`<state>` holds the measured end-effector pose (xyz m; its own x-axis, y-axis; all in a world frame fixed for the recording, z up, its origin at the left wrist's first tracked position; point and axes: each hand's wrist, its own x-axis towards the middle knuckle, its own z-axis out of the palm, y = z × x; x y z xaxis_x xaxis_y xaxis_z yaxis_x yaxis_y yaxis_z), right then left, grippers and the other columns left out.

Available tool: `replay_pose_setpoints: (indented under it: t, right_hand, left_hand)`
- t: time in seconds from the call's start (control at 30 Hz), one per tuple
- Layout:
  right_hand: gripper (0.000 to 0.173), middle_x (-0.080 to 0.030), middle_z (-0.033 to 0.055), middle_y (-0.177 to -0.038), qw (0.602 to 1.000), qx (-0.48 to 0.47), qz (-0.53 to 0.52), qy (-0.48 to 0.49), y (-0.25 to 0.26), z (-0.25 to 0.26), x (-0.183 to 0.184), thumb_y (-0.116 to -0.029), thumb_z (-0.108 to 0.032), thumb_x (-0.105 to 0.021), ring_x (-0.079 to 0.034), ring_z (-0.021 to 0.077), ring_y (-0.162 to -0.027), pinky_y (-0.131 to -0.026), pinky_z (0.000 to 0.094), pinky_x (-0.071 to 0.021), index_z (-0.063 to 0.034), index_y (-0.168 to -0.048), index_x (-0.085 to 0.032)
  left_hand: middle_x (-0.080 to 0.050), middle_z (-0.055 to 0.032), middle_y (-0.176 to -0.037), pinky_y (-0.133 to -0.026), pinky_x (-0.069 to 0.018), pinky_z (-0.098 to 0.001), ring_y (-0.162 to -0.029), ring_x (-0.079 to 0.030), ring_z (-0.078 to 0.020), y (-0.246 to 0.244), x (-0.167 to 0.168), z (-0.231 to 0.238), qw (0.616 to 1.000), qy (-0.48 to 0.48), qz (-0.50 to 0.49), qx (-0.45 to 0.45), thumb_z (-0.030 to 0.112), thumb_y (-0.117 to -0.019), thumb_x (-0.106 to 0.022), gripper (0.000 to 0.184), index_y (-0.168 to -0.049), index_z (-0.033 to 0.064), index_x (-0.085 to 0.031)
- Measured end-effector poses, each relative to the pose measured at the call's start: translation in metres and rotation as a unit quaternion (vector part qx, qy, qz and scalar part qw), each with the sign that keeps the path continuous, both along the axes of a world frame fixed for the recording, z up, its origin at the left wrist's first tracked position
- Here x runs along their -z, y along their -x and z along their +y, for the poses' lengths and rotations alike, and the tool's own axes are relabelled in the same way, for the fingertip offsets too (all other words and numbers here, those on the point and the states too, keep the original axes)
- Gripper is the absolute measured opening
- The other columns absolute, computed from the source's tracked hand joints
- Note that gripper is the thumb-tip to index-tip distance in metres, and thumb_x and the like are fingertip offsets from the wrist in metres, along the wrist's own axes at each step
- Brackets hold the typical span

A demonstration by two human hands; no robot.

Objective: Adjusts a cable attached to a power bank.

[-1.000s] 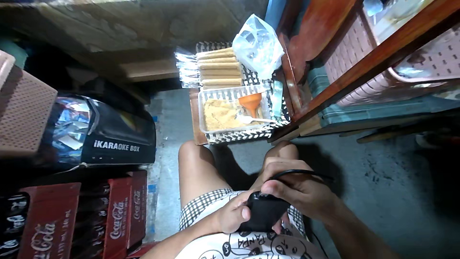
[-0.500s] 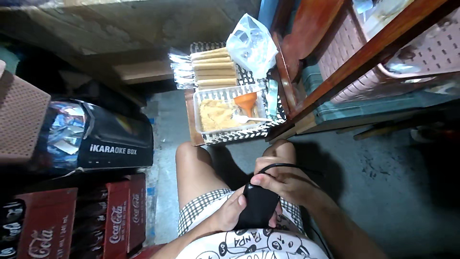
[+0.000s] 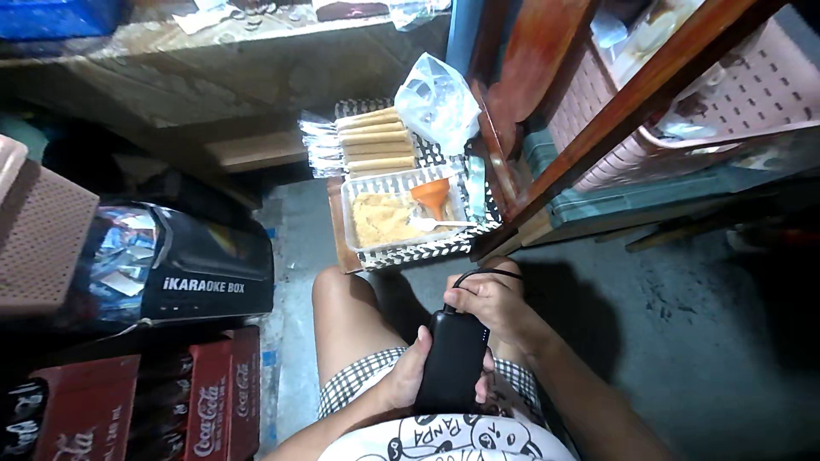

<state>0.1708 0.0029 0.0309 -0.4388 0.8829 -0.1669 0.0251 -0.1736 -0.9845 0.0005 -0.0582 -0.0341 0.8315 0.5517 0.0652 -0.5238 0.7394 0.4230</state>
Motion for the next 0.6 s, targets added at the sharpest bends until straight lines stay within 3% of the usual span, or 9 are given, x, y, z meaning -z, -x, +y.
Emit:
replay_pose_setpoints:
  t: [0.07, 0.2, 0.6]
  right_hand:
    - [0.035, -0.052, -0.0141, -0.066, 0.997, 0.032, 0.065, 0.033, 0.0026, -0.0026, 0.0082, -0.1016, -0.012, -0.049, -0.049, -0.0070, -0.062, -0.063, 0.0112, -0.0431, -0.0187, -0.068, -0.057]
    - [0.034, -0.057, -0.0110, -0.066, 0.985, 0.076, 0.129, 0.089, 0.0054, -0.0085, 0.0150, -0.1035, -0.023, -0.049, -0.054, -0.0047, -0.062, -0.063, 0.0118, -0.0470, -0.0180, -0.071, -0.059]
    - [0.036, -0.058, -0.0104, -0.064, 0.976, 0.105, 0.162, 0.097, 0.0100, -0.0088, 0.0138, -0.1040, -0.025, -0.049, -0.056, -0.0035, -0.060, -0.063, 0.0123, -0.0492, -0.0176, -0.071, -0.061]
  left_hand:
    - [-0.071, -0.0064, -0.117, -0.086, -0.0585, -0.0359, -0.096, -0.071, -0.0189, -0.0003, 0.0000, 0.0016, 1.000, 0.005, -0.011, 0.000, 0.078, -0.0845, -0.058, 0.076, -0.130, 0.0181, -0.065]
    - [-0.071, -0.0071, -0.117, -0.086, -0.0587, -0.0379, -0.096, -0.071, -0.0206, 0.0002, 0.0027, 0.0029, 1.000, 0.018, -0.021, 0.010, 0.077, -0.0834, -0.060, 0.075, -0.131, 0.0189, -0.065]
    - [-0.070, -0.0081, -0.120, -0.087, -0.0589, -0.0385, -0.098, -0.071, -0.0216, 0.0026, 0.0023, 0.0073, 1.000, 0.014, -0.026, 0.008, 0.077, -0.0843, -0.059, 0.077, -0.133, 0.0183, -0.063]
